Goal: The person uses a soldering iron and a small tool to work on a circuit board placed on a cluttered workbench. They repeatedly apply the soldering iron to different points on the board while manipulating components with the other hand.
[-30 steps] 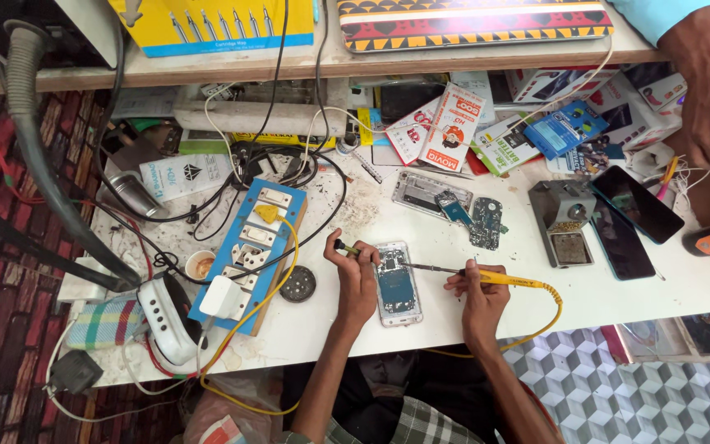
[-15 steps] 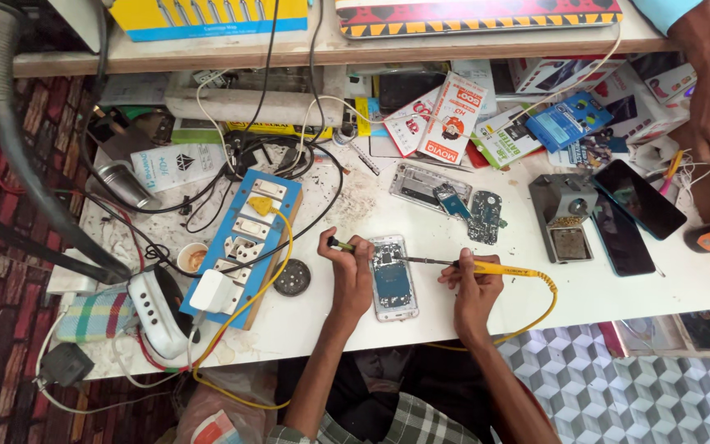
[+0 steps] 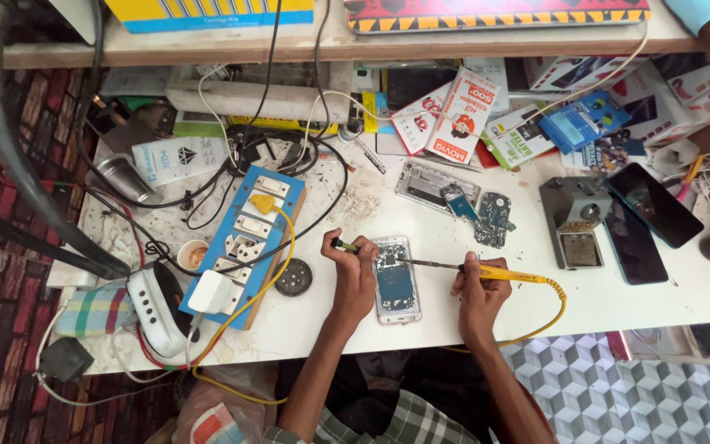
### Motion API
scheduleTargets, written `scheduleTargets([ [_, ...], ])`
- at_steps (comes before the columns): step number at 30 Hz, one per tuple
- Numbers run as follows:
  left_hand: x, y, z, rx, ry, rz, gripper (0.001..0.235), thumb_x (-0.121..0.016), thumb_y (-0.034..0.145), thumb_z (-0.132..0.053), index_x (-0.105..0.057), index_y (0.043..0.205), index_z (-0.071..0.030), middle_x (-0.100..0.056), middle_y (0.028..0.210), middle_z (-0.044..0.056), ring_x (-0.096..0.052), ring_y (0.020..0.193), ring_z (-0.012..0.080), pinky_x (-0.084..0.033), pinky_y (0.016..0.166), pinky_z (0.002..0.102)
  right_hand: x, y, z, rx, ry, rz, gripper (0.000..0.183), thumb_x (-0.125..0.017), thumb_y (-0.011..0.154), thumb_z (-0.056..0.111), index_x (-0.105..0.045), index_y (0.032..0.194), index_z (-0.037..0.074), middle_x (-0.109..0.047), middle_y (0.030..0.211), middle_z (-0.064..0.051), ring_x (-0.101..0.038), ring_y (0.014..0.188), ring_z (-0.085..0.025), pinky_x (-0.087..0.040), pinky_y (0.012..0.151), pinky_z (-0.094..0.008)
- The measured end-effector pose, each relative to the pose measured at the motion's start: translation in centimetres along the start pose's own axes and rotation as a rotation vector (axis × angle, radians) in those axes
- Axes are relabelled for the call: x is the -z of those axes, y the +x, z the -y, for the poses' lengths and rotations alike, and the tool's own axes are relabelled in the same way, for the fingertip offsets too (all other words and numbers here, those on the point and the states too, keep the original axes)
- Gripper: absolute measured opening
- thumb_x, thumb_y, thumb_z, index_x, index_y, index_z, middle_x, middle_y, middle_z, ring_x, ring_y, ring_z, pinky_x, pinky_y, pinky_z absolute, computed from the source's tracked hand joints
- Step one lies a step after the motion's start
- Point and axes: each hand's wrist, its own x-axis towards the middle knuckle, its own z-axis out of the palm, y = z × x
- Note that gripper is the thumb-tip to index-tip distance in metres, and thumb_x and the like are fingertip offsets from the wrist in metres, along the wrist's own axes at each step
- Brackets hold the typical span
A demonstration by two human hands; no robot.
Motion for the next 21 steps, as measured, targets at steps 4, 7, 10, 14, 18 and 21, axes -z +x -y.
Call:
scheduleTargets([
  [4,0.0,0.0,0.0,0.004,0.003,0.006,0.036,-0.037,0.112,-0.012,-0.01,0.135,-0.009,-0.048,0.086,0.009,-0.045,0.082,0.0171,-0.046,0.084,0.034,0.1,0.0,0.0,-0.008,-0.033,-0.003,0.024,-0.061,0.106,0.018,-0.049,0.09,0.005,-0.057,0.061,-0.007,-0.051,0.047,-0.01,-0.04,0.045,-0.023],
  [7,0.0,-0.3,0.1,0.007,-0.006,0.009,0.035,-0.037,0.112,-0.011,-0.011,0.136,-0.009,-0.048,0.086,0.009,-0.045,0.082,0.0172,-0.046,0.084,0.034,0.4,-0.3,-0.3,0.009,-0.027,0.004,0.025,-0.061,0.107,0.019,-0.048,0.091,0.004,-0.06,0.063,-0.009,-0.055,0.05,-0.012,-0.042,0.047,-0.024],
  [10,0.2,-0.1,0.0,0.019,0.014,0.013,0.035,-0.037,0.113,-0.01,-0.011,0.135,-0.01,-0.047,0.084,0.008,-0.045,0.081,0.0164,-0.046,0.082,0.033,0.4,-0.1,-0.5,-0.004,0.037,0.001,0.024,-0.062,0.105,0.02,-0.048,0.093,0.004,-0.063,0.066,-0.01,-0.063,0.054,-0.016,-0.046,0.049,-0.025],
  [14,0.1,0.1,-0.2,0.011,-0.001,0.014,0.036,-0.037,0.112,-0.008,-0.011,0.136,-0.01,-0.047,0.086,0.008,-0.045,0.082,0.0162,-0.046,0.083,0.033,0.6,0.3,-0.9,-0.03,0.078,0.018,0.026,-0.064,0.105,0.021,-0.048,0.094,0.003,-0.064,0.069,-0.011,-0.066,0.058,-0.018,-0.049,0.051,-0.027],
  [18,0.1,0.1,-0.3,0.011,-0.029,0.009,0.036,-0.038,0.111,-0.007,-0.012,0.136,-0.01,-0.046,0.087,0.008,-0.045,0.082,0.0166,-0.046,0.082,0.033,0.6,0.3,-1.1,-0.04,0.083,0.032,0.026,-0.064,0.105,0.021,-0.047,0.096,0.004,-0.065,0.07,-0.012,-0.069,0.06,-0.02,-0.049,0.052,-0.027],
  [21,0.0,0.0,-0.2,0.002,-0.04,0.006,0.037,-0.038,0.11,-0.006,-0.011,0.136,-0.01,-0.045,0.087,0.008,-0.045,0.082,0.0165,-0.047,0.083,0.033,0.6,0.3,-1.0,-0.038,0.085,0.03,0.026,-0.065,0.105,0.02,-0.047,0.096,0.003,-0.066,0.071,-0.013,-0.069,0.061,-0.021,-0.05,0.052,-0.028],
])
